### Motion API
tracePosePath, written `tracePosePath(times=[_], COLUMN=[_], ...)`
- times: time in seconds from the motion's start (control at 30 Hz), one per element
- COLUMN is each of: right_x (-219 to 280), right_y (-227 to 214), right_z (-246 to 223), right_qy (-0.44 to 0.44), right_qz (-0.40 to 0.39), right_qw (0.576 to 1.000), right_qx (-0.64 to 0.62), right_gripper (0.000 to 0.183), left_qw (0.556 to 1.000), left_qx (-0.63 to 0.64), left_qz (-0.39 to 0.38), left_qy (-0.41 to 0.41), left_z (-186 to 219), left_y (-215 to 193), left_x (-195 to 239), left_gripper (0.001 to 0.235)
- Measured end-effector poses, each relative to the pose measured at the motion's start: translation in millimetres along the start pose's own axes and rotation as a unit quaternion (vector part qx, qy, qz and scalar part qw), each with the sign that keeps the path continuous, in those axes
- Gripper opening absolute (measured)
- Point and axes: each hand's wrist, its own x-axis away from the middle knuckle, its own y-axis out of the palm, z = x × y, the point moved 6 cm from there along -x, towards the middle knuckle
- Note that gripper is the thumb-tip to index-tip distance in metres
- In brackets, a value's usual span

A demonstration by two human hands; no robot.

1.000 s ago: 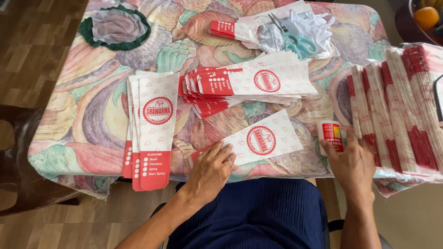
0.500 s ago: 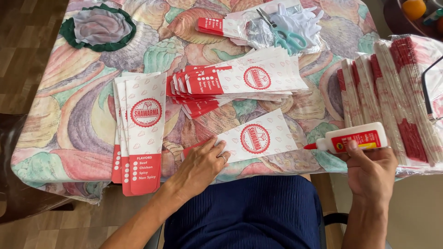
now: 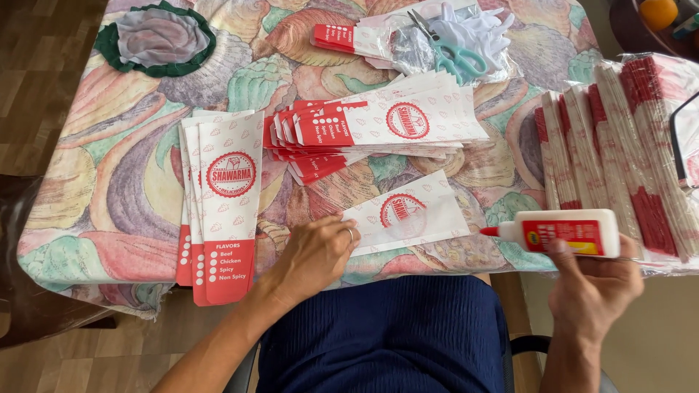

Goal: Applying glue to paper templates and folding them to assemble paper bags.

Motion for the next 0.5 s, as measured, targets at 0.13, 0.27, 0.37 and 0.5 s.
tracePosePath(times=[0.13,0.27,0.37,0.5], right_x=[17.2,22.5,16.9,7.3], right_y=[37.5,56.7,47.3,23.8], right_z=[-10.3,-4.6,-1.9,5.4], right_qy=[0.022,0.017,0.012,0.001], right_qz=[-0.04,-0.095,-0.091,-0.048], right_qw=[0.999,0.991,0.989,0.988], right_qx=[0.022,0.091,0.112,0.145], right_gripper=[0.042,0.045,0.042,0.04], left_qw=[0.996,0.989,0.986,0.981], left_qx=[-0.013,-0.04,-0.039,-0.042], left_qz=[-0.056,-0.1,-0.118,-0.141], left_qy=[-0.07,-0.102,-0.108,-0.126], left_z=[-13.4,-22.3,-24.5,-28.4], left_y=[-3.0,0.4,-1.2,0.1], left_x=[-9.9,-14.9,-17.6,-18.9], left_gripper=[0.008,0.01,0.013,0.016])
